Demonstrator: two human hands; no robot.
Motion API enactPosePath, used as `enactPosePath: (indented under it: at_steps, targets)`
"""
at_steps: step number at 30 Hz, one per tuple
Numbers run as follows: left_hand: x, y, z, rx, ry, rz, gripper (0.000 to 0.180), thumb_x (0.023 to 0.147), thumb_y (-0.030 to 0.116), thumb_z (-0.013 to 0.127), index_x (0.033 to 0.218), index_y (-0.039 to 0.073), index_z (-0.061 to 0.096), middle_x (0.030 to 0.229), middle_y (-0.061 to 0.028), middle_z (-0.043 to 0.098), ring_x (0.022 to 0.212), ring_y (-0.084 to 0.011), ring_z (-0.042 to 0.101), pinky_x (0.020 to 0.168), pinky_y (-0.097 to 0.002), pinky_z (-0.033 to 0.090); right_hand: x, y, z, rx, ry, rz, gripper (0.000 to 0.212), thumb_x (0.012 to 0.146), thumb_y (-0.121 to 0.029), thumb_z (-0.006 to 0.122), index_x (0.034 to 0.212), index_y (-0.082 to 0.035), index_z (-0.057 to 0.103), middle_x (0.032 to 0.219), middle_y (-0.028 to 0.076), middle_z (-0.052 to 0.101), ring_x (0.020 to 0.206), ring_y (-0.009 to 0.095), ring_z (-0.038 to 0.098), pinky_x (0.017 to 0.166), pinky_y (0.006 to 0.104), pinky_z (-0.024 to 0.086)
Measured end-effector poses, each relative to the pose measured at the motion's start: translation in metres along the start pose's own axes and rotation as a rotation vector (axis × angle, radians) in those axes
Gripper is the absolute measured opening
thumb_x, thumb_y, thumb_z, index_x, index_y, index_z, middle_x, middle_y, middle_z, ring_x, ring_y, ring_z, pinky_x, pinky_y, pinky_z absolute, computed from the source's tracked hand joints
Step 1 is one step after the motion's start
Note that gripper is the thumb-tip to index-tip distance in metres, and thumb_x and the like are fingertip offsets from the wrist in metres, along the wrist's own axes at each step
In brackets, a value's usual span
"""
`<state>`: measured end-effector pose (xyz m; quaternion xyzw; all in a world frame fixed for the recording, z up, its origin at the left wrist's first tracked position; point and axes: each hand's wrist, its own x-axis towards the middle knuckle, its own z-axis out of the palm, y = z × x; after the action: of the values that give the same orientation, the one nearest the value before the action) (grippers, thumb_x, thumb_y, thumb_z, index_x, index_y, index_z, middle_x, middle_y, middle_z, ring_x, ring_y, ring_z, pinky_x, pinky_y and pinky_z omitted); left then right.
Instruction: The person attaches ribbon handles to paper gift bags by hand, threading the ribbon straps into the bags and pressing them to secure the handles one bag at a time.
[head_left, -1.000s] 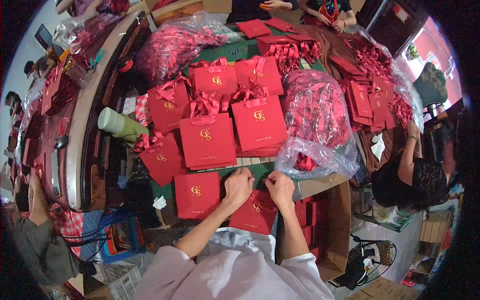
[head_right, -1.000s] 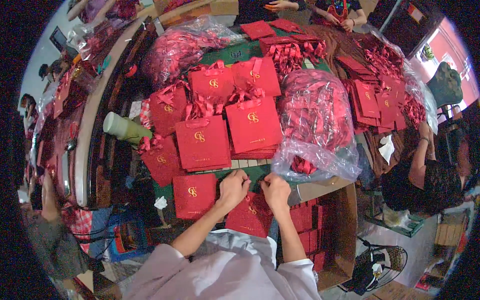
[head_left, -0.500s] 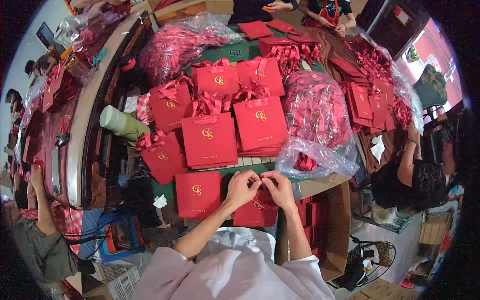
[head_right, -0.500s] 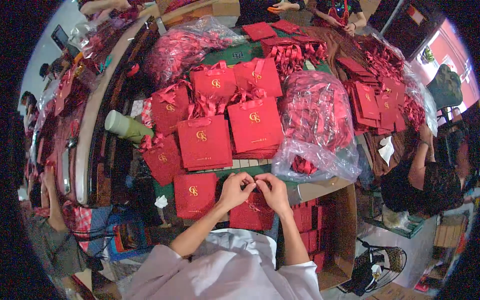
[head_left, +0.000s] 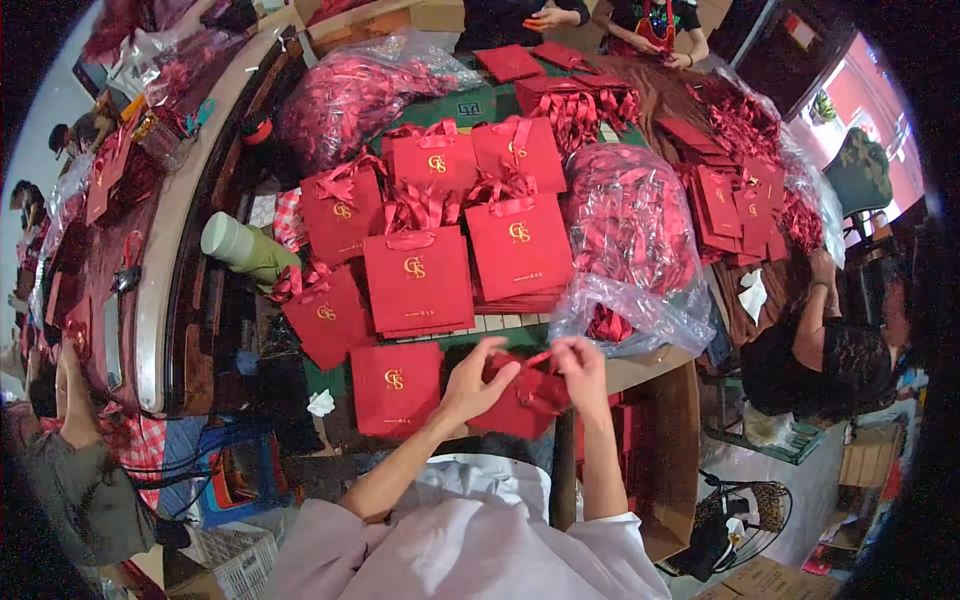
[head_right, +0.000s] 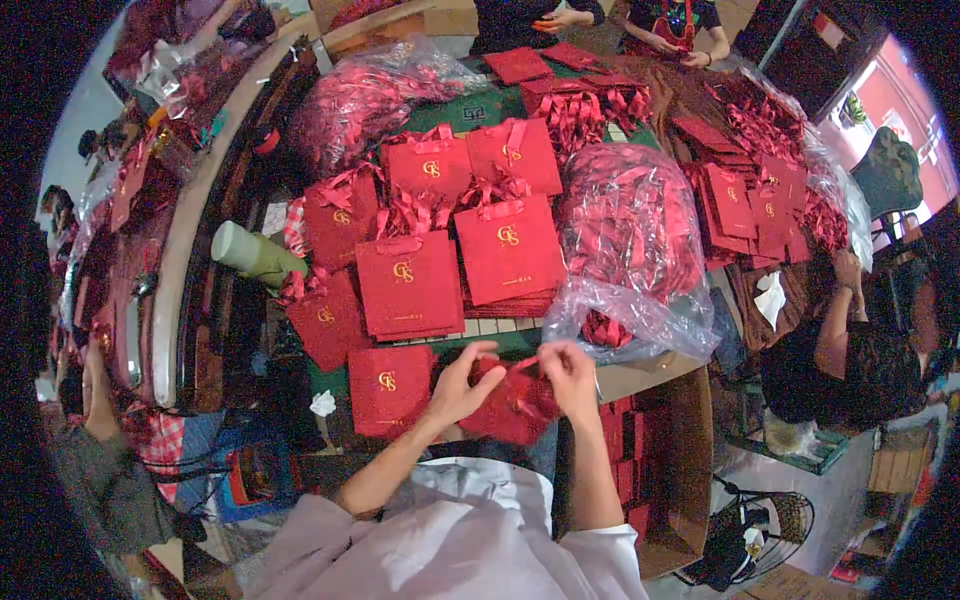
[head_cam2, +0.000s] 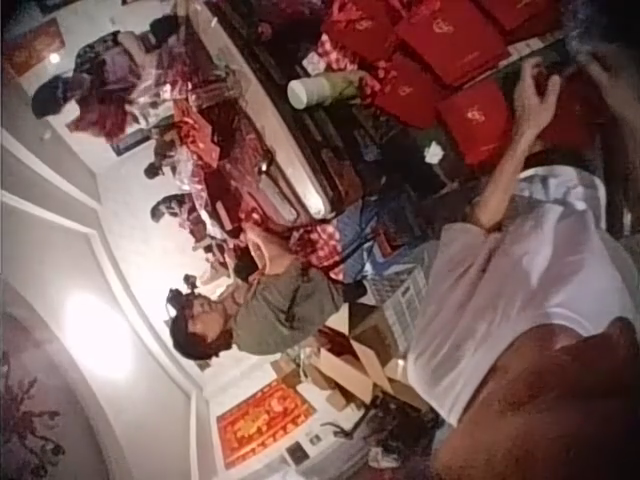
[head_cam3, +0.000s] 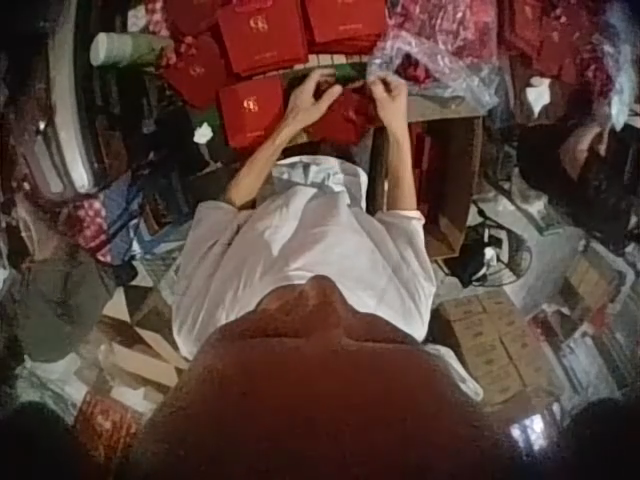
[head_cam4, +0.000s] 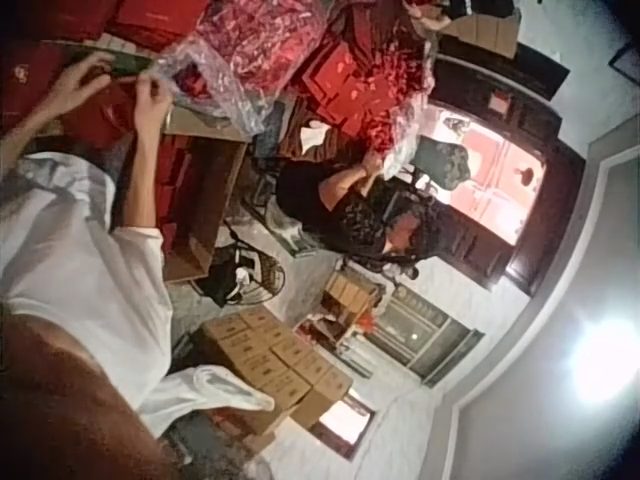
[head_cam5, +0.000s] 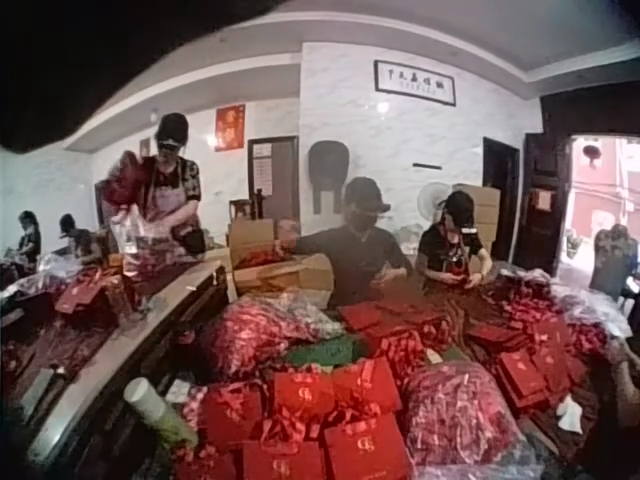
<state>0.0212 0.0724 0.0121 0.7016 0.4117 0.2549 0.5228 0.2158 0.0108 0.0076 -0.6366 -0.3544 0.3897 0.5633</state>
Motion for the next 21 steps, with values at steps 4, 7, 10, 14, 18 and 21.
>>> enactPosePath:
  at_steps: [4,7,10,14,18,21]
  targets:
    - [-0.017,-0.014,0.002,-0.292,-0.173,-0.033,0.066,0.081,0.021,0.078,0.135,0.002,0.045,0.121,-0.0143,0.063,0.109,-0.0173,0.061,0.097,-0.035,0.047,0.005,0.002,-0.012,0.038,0.061,0.088,0.01,0.094,-0.012,0.062,0.09,-0.003,0.066,0.075,-0.005,0.058,0.068,0.003,0.05,0.058,0.0201,0.04]
    - [-0.028,-0.014,0.004,-0.094,-0.223,0.0,0.072,0.077,0.017,0.08,0.137,0.001,0.044,0.121,-0.0154,0.063,0.11,-0.019,0.061,0.097,-0.0359,0.048,0.006,0.011,-0.008,0.066,0.095,0.048,0.012,0.094,-0.014,0.062,0.09,-0.003,0.066,0.074,-0.006,0.057,0.067,0.002,0.048,0.058,0.0201,0.039]
    - [-0.043,-0.016,0.001,-0.009,-0.225,0.045,0.071,0.078,0.019,0.078,0.137,-0.002,0.044,0.121,-0.0198,0.063,0.111,-0.0263,0.062,0.095,-0.0381,0.049,0.011,0.017,-0.007,0.035,0.102,-0.045,0.014,0.094,-0.016,0.061,0.087,-0.005,0.067,0.072,-0.007,0.057,0.06,0.001,0.045,0.053,0.0204,0.035]
    - [-0.062,0.0,-0.008,-0.041,-0.272,-0.015,0.071,0.08,0.02,0.074,0.139,-0.003,0.041,0.122,-0.0235,0.062,0.113,-0.0342,0.062,0.096,-0.0411,0.048,0.021,0.027,-0.015,0.013,0.254,-0.004,0.014,0.093,-0.015,0.061,0.085,-0.005,0.067,0.071,-0.007,0.056,0.058,0.002,0.044,0.051,0.0212,0.033]
    - [-0.07,-0.002,-0.013,-0.063,-0.255,0.013,0.073,0.081,0.017,0.073,0.142,-0.002,0.038,0.122,-0.0222,0.063,0.112,-0.0321,0.063,0.095,-0.0398,0.049,0.024,0.032,-0.009,0.048,0.241,-0.04,0.014,0.093,-0.016,0.061,0.085,-0.005,0.067,0.07,-0.008,0.055,0.057,0.002,0.043,0.051,0.0213,0.032]
    - [-0.071,0.003,-0.016,-0.083,-0.26,-0.012,0.072,0.081,0.015,0.073,0.142,-0.001,0.038,0.122,-0.0214,0.063,0.111,-0.0301,0.064,0.095,-0.0388,0.049,0.023,0.034,-0.008,0.082,0.238,-0.031,0.015,0.093,-0.016,0.061,0.086,-0.004,0.067,0.069,-0.008,0.054,0.056,0.002,0.042,0.05,0.0211,0.031]
